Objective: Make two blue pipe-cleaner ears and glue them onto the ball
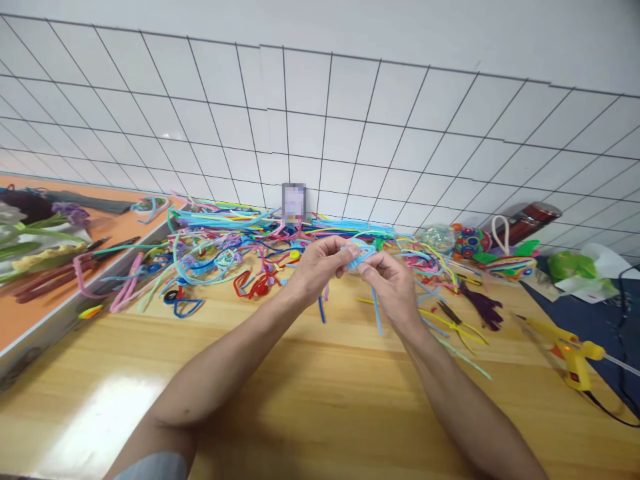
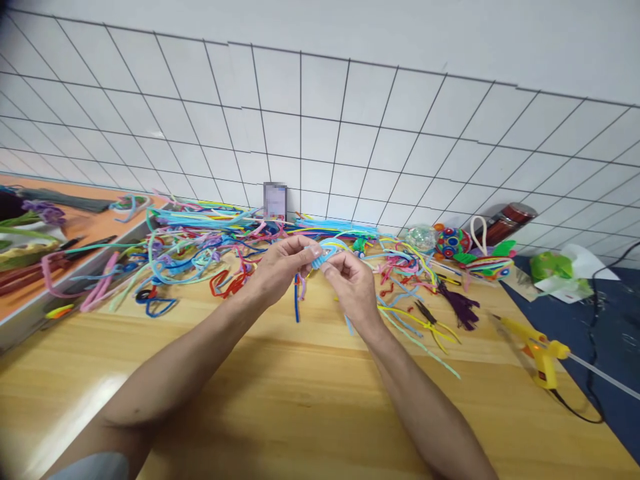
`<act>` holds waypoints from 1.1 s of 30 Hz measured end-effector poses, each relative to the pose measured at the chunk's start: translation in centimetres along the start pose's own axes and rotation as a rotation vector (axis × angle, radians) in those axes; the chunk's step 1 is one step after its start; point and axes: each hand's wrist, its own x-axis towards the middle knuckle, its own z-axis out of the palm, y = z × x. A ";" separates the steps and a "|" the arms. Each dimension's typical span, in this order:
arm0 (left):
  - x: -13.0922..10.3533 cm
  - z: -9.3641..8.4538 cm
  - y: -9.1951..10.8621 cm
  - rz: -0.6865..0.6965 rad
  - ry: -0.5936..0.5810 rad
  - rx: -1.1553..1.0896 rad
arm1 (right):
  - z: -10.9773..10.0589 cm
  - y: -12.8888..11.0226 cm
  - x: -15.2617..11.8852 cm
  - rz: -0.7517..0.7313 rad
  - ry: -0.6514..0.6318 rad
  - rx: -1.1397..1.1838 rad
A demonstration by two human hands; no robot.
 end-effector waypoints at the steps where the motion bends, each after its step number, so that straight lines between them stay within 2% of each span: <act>1: 0.1 0.0 -0.1 -0.003 0.007 -0.015 | 0.0 0.1 0.0 0.000 -0.007 0.008; 8: 0.4 -0.3 -0.6 -0.071 0.012 -0.091 | -0.7 0.0 0.2 0.026 -0.058 0.032; 15: 0.0 0.5 -0.6 -0.048 0.062 -0.123 | -0.7 -0.1 0.3 0.074 -0.048 0.051; 22: 0.3 1.0 -1.3 -0.162 0.109 -0.314 | -1.1 0.6 0.4 0.106 -0.050 0.021; 27: 0.5 0.9 -1.7 -0.174 0.072 -0.328 | -1.2 0.3 0.6 0.133 -0.043 0.050; 29: 0.4 0.6 -1.9 -0.115 0.045 -0.227 | -1.3 0.2 0.7 0.153 -0.029 0.073; 30: 0.4 0.4 -1.9 -0.044 0.061 -0.131 | -1.3 0.1 0.7 0.167 -0.018 0.084; 31: 0.4 0.1 -2.0 0.071 0.097 0.002 | -1.3 0.1 0.8 0.183 -0.004 0.099; 33: 0.4 -0.5 -2.3 0.400 0.181 0.362 | -1.5 0.1 1.0 0.226 0.021 0.149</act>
